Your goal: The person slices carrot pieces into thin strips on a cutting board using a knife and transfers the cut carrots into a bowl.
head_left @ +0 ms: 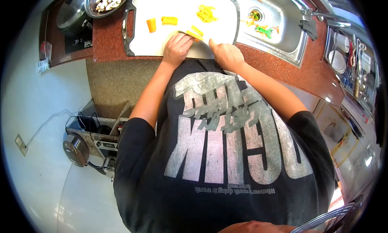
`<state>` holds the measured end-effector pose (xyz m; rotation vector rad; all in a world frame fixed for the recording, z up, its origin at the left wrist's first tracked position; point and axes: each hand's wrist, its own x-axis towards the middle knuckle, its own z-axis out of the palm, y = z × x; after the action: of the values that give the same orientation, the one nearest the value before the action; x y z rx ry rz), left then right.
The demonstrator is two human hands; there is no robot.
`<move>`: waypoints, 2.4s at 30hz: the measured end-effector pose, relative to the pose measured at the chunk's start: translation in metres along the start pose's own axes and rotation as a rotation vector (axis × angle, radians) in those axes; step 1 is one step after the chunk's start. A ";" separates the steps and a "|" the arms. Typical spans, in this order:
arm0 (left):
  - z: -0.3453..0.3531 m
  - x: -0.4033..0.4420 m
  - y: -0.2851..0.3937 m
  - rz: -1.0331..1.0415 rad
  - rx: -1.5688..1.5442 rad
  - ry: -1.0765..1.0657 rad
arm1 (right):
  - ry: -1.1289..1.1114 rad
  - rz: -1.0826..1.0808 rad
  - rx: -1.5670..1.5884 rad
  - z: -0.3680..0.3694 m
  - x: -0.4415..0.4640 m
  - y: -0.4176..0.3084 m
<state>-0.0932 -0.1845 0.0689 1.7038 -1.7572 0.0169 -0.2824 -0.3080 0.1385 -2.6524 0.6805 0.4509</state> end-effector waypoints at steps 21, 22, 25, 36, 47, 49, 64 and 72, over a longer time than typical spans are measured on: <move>0.000 0.001 0.002 0.021 0.004 0.040 | -0.007 -0.018 0.018 -0.001 0.008 -0.001; 0.000 0.002 0.002 0.022 0.006 0.044 | 0.016 -0.025 0.027 0.002 0.010 -0.001; -0.001 0.003 0.002 0.036 0.013 0.054 | 0.040 -0.030 0.058 0.004 0.017 -0.001; 0.004 0.002 -0.001 0.017 -0.010 0.049 | -0.089 0.011 0.031 -0.011 0.004 -0.001; 0.008 0.000 -0.003 0.032 0.024 0.071 | -0.004 -0.005 0.135 0.005 0.023 0.001; 0.007 0.000 -0.004 0.029 0.028 0.077 | -0.031 0.007 0.124 -0.002 0.016 0.000; 0.006 -0.001 -0.002 0.010 0.028 0.067 | -0.003 0.009 0.073 0.001 0.018 -0.003; -0.004 -0.007 -0.002 -0.082 -0.001 0.086 | 0.112 0.066 0.281 -0.006 0.025 0.033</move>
<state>-0.0902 -0.1770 0.0684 1.7475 -1.6237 0.0520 -0.2777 -0.3473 0.1254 -2.4082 0.8033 0.2062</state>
